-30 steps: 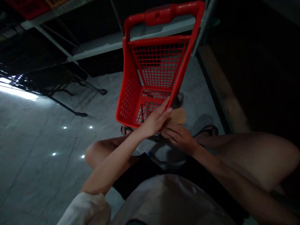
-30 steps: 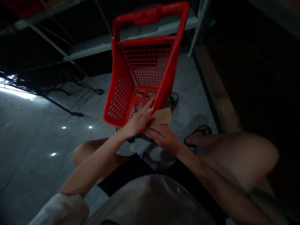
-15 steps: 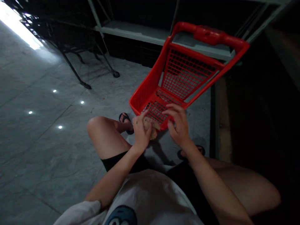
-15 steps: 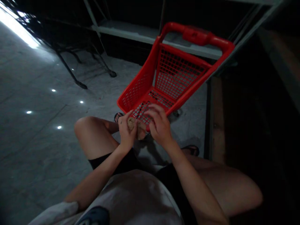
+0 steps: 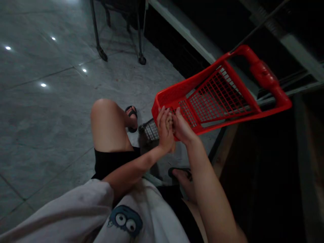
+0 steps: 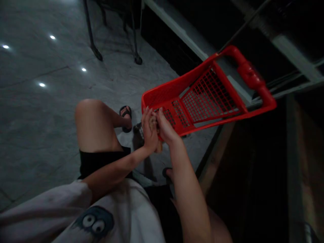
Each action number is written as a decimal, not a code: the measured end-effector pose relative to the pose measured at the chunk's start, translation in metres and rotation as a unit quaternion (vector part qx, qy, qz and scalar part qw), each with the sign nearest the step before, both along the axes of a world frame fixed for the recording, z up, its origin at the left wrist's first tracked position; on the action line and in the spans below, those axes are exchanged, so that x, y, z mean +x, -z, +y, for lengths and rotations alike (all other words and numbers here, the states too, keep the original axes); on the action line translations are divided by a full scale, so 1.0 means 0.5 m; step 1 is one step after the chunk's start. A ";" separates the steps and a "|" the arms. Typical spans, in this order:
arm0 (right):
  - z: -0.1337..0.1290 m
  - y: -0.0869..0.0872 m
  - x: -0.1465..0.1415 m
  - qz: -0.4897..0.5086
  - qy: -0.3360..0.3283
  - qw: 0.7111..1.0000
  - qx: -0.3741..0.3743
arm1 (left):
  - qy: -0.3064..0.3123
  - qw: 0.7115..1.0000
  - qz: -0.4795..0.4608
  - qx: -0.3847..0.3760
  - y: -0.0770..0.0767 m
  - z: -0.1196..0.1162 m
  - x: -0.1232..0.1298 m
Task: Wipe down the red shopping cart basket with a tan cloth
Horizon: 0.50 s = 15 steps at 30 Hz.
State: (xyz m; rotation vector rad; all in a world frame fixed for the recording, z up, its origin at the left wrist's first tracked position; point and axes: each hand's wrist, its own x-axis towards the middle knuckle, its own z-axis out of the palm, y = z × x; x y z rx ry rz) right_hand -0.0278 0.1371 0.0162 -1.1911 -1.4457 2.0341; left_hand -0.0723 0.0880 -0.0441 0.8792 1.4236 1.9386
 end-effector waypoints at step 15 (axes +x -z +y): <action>0.151 0.012 -0.034 -0.017 0.020 0.996 0.081 | 0.068 0.993 -0.060 0.070 -0.005 0.269 -0.141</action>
